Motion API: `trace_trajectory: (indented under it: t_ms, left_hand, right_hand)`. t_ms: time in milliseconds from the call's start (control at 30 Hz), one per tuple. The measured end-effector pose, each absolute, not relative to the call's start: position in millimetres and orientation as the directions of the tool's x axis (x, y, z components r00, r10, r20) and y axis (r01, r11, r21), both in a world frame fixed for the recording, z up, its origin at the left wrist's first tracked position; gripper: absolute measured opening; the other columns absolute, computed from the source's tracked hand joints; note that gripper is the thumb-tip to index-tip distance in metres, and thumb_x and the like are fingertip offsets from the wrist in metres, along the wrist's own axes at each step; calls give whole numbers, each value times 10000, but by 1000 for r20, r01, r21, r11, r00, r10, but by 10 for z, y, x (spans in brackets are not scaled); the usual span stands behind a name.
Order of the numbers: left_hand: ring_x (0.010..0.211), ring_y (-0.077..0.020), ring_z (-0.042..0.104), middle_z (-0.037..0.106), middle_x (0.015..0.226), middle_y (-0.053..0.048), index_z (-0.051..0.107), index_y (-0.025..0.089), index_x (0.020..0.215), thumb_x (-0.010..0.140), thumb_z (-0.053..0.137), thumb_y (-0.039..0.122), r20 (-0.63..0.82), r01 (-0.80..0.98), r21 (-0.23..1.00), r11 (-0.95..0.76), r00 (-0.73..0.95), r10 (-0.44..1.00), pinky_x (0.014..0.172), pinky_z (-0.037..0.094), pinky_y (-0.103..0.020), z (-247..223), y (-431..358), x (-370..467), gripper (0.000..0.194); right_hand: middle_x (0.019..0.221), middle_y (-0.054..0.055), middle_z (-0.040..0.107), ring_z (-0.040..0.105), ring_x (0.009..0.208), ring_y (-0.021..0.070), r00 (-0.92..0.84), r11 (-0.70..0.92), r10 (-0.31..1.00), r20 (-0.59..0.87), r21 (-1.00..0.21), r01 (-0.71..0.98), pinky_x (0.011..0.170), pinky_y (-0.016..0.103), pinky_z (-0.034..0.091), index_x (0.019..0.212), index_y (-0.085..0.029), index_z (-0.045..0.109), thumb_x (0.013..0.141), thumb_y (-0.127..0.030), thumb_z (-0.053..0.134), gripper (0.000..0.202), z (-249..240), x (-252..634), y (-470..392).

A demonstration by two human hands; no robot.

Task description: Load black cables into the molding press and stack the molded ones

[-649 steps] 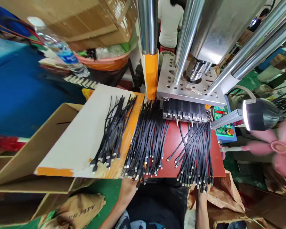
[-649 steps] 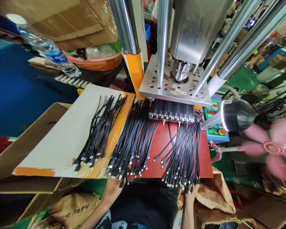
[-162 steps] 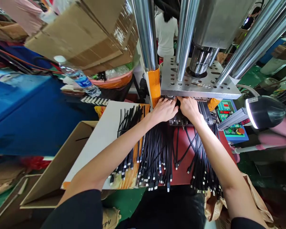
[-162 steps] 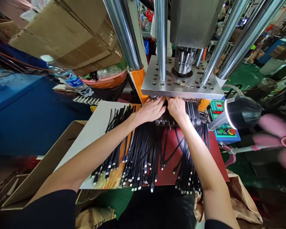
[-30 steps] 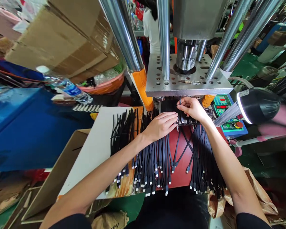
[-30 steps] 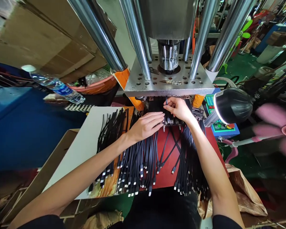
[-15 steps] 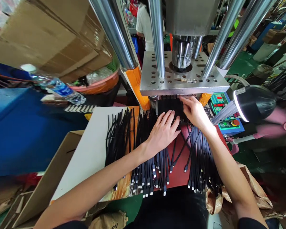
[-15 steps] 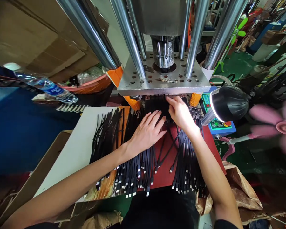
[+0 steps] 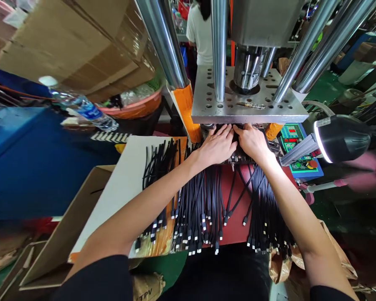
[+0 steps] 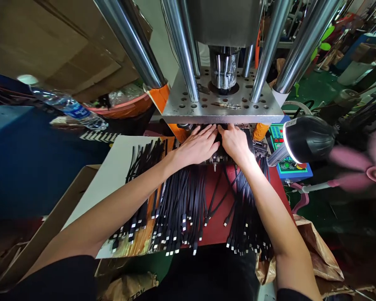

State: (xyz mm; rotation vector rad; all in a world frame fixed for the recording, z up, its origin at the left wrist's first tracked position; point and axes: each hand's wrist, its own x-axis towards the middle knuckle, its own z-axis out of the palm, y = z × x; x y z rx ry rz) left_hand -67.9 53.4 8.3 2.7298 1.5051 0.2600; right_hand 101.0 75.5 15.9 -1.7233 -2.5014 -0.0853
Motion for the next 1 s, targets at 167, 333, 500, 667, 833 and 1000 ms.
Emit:
trace_trajectory:
  t_ms: [167, 333, 500, 667, 833, 1000]
  left_hand:
    - [1507, -367, 502, 555, 1568, -283, 567, 5, 1448, 1080, 428, 288, 216, 846, 110, -521, 491, 844, 1285, 364, -544, 37, 799, -653, 485]
    - [1317, -339, 668, 694, 1370, -268, 630, 35, 1329, 1067, 407, 187, 203, 874, 117, -472, 444, 873, 1185, 479, -475, 42, 1020, -639, 377]
    - [1240, -280, 712, 756, 1304, -193, 644, 103, 1343, 1018, 441, 106, 213, 867, 138, -479, 446, 869, 1180, 473, -421, 63, 1196, -640, 383]
    - [1242, -263, 698, 764, 1320, -148, 659, 173, 1354, 1053, 428, 185, 228, 854, 196, -483, 439, 869, 1198, 453, -427, 59, 1265, -623, 380]
    - [1269, -292, 686, 753, 1347, -151, 669, 184, 1363, 1044, 431, 178, 223, 852, 223, -474, 429, 876, 1196, 455, -458, 103, 1318, -593, 398]
    - [1342, -293, 649, 715, 1407, -171, 631, 139, 1420, 969, 422, 52, 235, 846, 214, -489, 441, 866, 1191, 471, -470, 205, 899, -628, 504]
  right_hand:
    - [1273, 242, 729, 680, 1210, 361, -320, 332, 940, 120, -92, 939, 1006, 439, 525, 1457, -152, 658, 1053, -170, 372, 495, 100, 960, 982]
    - [1354, 261, 705, 650, 1263, 353, -289, 303, 949, 129, -117, 946, 1047, 442, 518, 1404, -86, 679, 1058, -177, 367, 475, 137, 902, 1146]
    - [1370, 181, 701, 662, 1259, 302, -357, 377, 923, 143, -148, 914, 1089, 395, 514, 1469, -167, 670, 993, -102, 413, 545, 140, 1081, 954]
    - [1334, 172, 625, 695, 1151, 268, -397, 423, 903, 164, -176, 889, 1031, 349, 544, 1504, -184, 656, 995, -92, 363, 595, 99, 1200, 532]
    - [1348, 203, 616, 727, 1081, 337, -288, 293, 953, 89, -49, 955, 878, 426, 582, 1546, -284, 597, 1039, -168, 366, 569, 163, 959, 640]
    - [1379, 227, 608, 706, 1142, 333, -317, 335, 941, 122, -185, 924, 969, 435, 565, 1581, -172, 534, 1021, -168, 428, 571, 213, 1021, 622]
